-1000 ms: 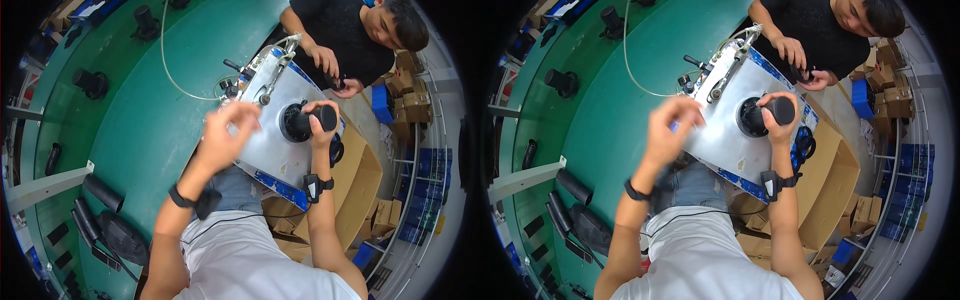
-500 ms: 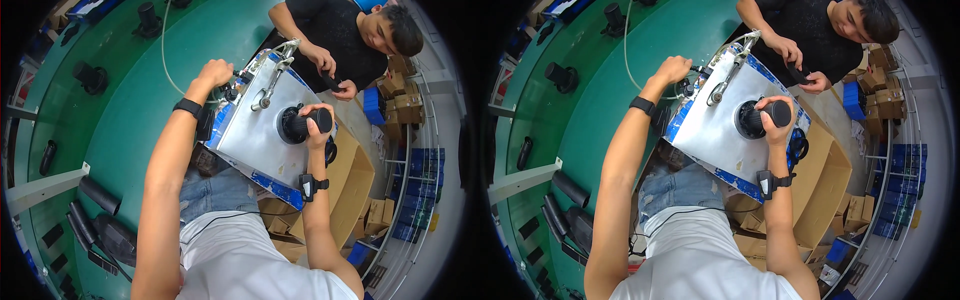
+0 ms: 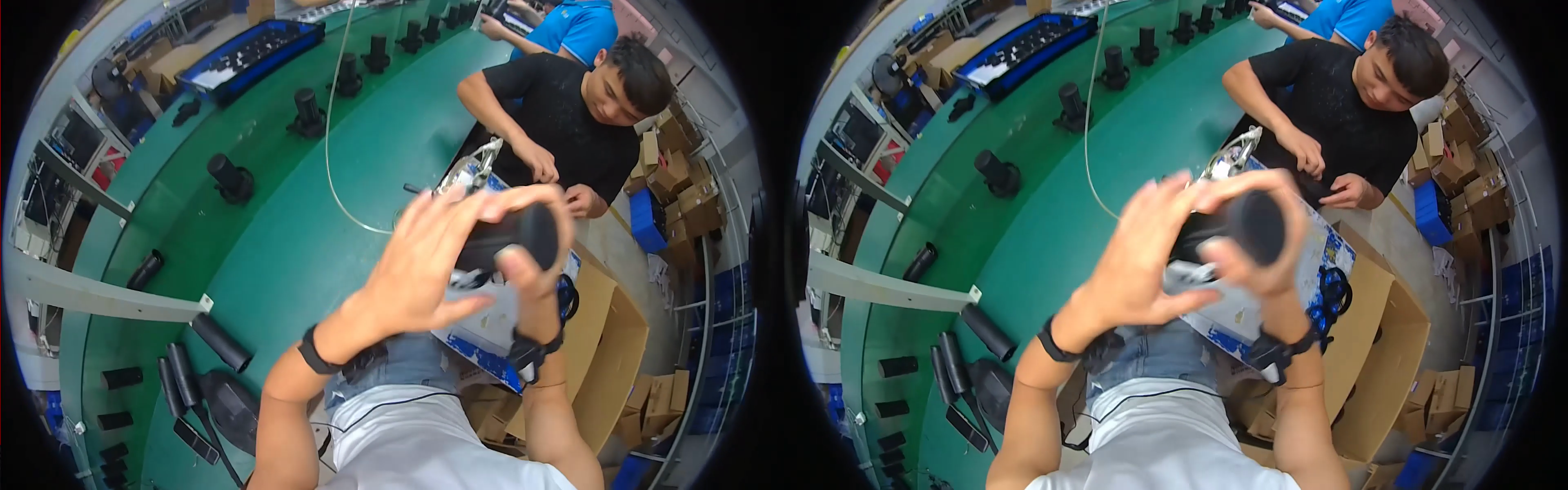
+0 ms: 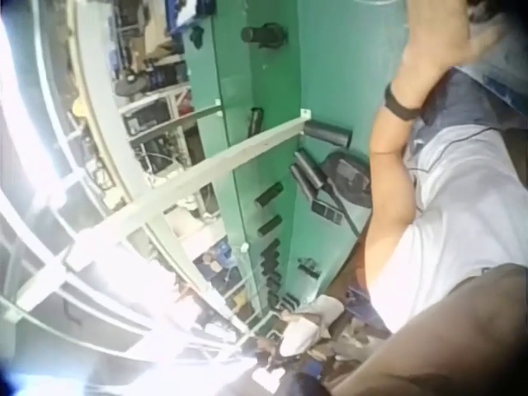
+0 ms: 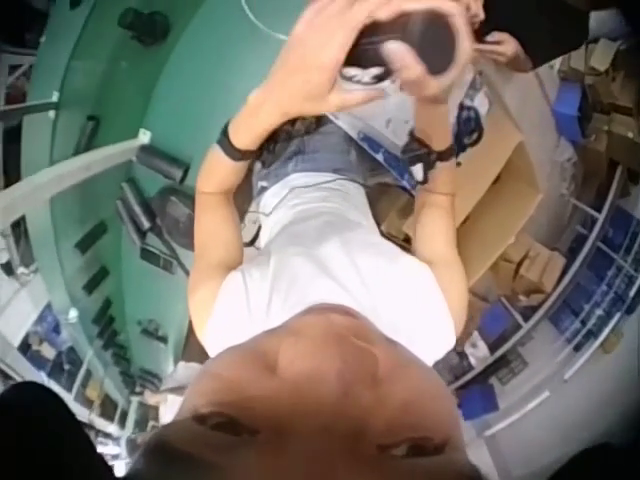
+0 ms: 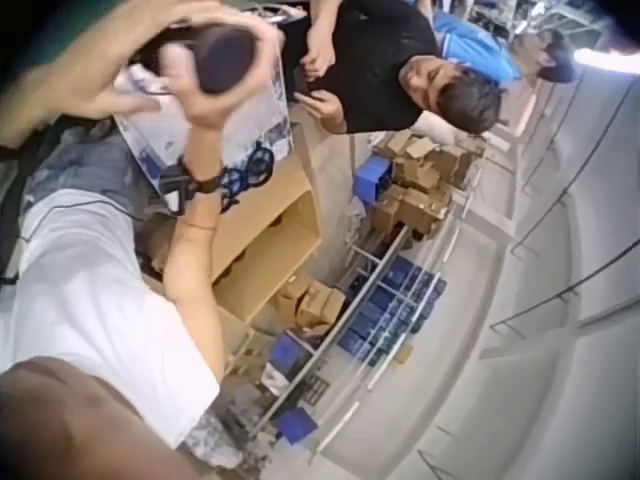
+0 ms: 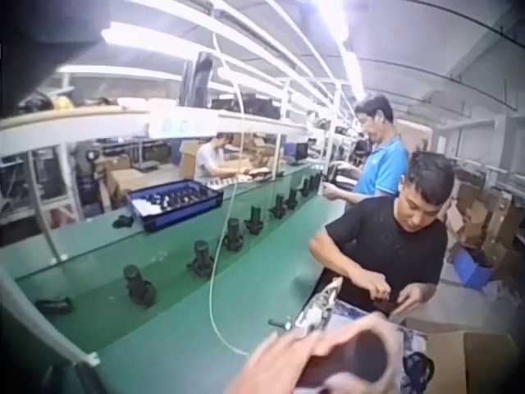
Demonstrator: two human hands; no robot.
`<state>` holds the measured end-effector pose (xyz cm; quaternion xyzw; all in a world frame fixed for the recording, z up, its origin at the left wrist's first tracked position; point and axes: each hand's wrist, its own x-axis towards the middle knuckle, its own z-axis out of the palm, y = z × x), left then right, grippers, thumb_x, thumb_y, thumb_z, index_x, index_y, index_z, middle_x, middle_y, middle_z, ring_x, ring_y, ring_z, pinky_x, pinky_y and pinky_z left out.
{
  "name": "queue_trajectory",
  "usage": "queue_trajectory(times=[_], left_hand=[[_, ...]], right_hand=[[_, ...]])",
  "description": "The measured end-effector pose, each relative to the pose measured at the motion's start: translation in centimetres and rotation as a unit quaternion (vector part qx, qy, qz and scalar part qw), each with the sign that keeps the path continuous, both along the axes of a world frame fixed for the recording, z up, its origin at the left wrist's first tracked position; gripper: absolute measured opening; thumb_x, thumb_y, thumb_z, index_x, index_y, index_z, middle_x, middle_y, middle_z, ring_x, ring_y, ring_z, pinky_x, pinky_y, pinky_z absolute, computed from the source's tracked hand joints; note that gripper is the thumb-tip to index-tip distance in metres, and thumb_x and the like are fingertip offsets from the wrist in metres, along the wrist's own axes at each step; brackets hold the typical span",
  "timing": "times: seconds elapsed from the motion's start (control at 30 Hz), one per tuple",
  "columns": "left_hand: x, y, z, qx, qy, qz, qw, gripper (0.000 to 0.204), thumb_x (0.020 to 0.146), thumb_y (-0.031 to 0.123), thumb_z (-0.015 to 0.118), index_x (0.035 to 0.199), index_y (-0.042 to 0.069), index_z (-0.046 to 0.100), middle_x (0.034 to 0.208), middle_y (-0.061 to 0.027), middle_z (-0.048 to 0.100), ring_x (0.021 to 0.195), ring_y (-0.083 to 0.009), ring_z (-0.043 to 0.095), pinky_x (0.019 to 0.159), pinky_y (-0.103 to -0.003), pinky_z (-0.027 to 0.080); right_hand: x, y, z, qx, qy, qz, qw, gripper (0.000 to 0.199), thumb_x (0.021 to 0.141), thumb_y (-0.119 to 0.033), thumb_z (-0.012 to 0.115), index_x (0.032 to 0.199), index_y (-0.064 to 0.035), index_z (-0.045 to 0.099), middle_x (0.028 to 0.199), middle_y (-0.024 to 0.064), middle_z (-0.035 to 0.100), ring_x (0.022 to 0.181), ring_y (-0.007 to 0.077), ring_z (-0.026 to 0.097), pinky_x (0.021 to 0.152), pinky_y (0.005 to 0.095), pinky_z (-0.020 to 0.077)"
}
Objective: The person picks up a speaker from the conveyor belt, places it into a press machine, and presses it down. They then remove the speaker, fit a plastic ring onto it by hand, and place the assembled unit back onto the conveyor belt.
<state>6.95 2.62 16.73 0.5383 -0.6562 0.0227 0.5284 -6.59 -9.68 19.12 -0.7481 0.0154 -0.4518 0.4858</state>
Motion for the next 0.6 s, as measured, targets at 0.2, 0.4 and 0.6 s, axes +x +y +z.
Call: queue_trajectory(times=[0.2, 0.4, 0.6], left_hand=[[4.0, 5.9, -4.6, 0.127, 0.269, 0.186, 0.936, 0.058, 0.069, 0.023, 0.084, 0.112, -0.002, 0.054, 0.096, -0.0145, 0.065, 0.088, -0.0217, 0.064, 0.074, -0.034, 0.051], [23.4, 16.7, -16.3, -0.039, 0.246, 0.542, 0.802, 0.073, 0.074, 0.022, 0.081, 0.13, -0.004, 0.042, 0.116, -0.0168, 0.059, 0.1, -0.0273, 0.06, 0.091, -0.037, 0.046], [32.0, 19.9, -22.2, 0.052, 0.266, 0.667, 0.694, 0.084, 0.069, 0.036, 0.082, 0.13, -0.003, 0.04, 0.113, -0.0239, 0.061, 0.105, -0.0399, 0.06, 0.091, -0.043, 0.046]], right_hand=[[1.1, 3.2, -3.7, -0.041, 0.144, 0.024, 0.988, 0.085, 0.065, -0.03, 0.084, 0.134, 0.0001, 0.044, 0.133, 0.0171, 0.05, 0.126, 0.0283, 0.047, 0.106, 0.0386, 0.0345], [-4.5, 4.0, -13.1, 0.042, 0.269, 0.018, 0.962, 0.029, 0.079, -0.012, 0.072, 0.104, 0.0005, 0.064, 0.099, 0.0101, 0.07, 0.096, 0.0182, 0.065, 0.085, 0.0332, 0.0496], [-4.9, 4.2, -16.4, 0.094, 0.265, -0.025, 0.959, 0.017, 0.083, -0.005, 0.067, 0.098, 0.0015, 0.064, 0.086, 0.0092, 0.071, 0.079, 0.0158, 0.068, 0.073, 0.0276, 0.0521]])
